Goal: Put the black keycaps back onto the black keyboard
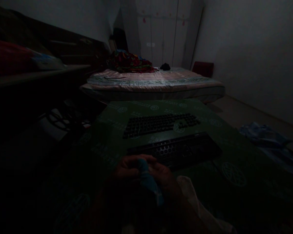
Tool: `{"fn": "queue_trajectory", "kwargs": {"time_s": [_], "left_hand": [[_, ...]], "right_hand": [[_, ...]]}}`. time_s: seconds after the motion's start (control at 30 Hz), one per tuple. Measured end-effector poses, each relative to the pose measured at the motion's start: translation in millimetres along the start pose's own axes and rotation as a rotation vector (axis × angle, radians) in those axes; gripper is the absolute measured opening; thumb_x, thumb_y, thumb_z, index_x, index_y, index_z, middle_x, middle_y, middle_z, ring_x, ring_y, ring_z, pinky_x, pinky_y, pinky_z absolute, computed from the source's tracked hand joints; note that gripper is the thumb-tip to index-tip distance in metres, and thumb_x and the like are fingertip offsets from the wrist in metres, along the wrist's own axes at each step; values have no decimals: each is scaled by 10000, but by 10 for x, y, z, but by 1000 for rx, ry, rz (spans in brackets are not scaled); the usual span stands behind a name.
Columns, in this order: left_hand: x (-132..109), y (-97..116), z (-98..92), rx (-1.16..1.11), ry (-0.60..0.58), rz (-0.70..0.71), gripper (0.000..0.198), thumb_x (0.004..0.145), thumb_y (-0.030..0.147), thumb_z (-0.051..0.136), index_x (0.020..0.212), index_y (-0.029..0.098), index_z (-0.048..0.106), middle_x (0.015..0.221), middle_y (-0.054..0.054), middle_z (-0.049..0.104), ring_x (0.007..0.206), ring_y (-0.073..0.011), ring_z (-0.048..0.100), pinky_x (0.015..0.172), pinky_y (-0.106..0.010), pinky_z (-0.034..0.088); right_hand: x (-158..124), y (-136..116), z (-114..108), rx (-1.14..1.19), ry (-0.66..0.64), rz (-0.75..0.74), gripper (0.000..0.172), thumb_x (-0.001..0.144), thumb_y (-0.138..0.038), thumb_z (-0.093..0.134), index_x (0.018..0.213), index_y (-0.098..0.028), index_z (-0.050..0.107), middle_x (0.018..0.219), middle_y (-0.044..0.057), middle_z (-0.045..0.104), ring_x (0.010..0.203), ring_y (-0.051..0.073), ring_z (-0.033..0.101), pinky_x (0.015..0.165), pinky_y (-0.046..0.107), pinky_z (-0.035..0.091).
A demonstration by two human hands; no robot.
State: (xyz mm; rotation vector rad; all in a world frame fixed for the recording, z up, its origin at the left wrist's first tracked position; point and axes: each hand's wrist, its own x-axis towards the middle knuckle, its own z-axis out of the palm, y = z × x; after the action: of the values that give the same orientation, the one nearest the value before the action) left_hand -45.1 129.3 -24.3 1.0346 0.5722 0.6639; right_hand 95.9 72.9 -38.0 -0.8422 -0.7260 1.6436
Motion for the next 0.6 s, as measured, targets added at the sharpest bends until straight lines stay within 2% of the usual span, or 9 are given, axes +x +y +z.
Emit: {"fn": "queue_trajectory", "kwargs": {"time_s": [0.1, 0.17, 0.3, 0.4, 0.6], "left_hand": [[8, -25, 4, -32, 42, 17, 386, 588, 209, 726, 962, 134, 672, 800, -76, 665, 627, -146, 585, 580, -233, 448], [10, -34, 3, -48, 35, 20, 414, 583, 203, 729, 986, 134, 662, 809, -75, 664, 628, -139, 580, 585, -230, 452], [16, -17, 20, -37, 77, 21, 416, 617, 196, 700, 1026, 145, 644, 839, -77, 663, 652, -146, 587, 595, -238, 467], [30, 5, 48, 5, 167, 66, 399, 623, 191, 679, 1018, 145, 646, 812, -63, 661, 643, -146, 587, 578, -233, 468], [62, 24, 87, 99, 236, 47, 356, 621, 156, 670, 977, 158, 655, 811, -51, 677, 682, -164, 613, 636, -261, 492]], "right_hand": [[-16, -64, 5, -73, 120, 43, 391, 584, -484, 714, 793, -159, 657, 575, -15, 556, 476, 82, 471, 455, 187, 382], [-43, -114, 6, -197, 174, -44, 417, 646, -546, 638, 770, -149, 662, 590, 1, 565, 499, 93, 478, 451, 189, 381], [-98, -168, 10, -422, 146, -192, 461, 694, -540, 583, 954, -168, 660, 828, 56, 650, 706, 170, 582, 594, 253, 469], [-100, -144, 25, -579, 147, -212, 486, 684, -445, 632, 1104, -204, 601, 951, 44, 649, 805, 190, 594, 675, 270, 479], [2, -33, 7, -689, 218, -219, 409, 765, -474, 532, 1048, -188, 606, 800, 10, 636, 715, 149, 562, 624, 230, 443]]}}
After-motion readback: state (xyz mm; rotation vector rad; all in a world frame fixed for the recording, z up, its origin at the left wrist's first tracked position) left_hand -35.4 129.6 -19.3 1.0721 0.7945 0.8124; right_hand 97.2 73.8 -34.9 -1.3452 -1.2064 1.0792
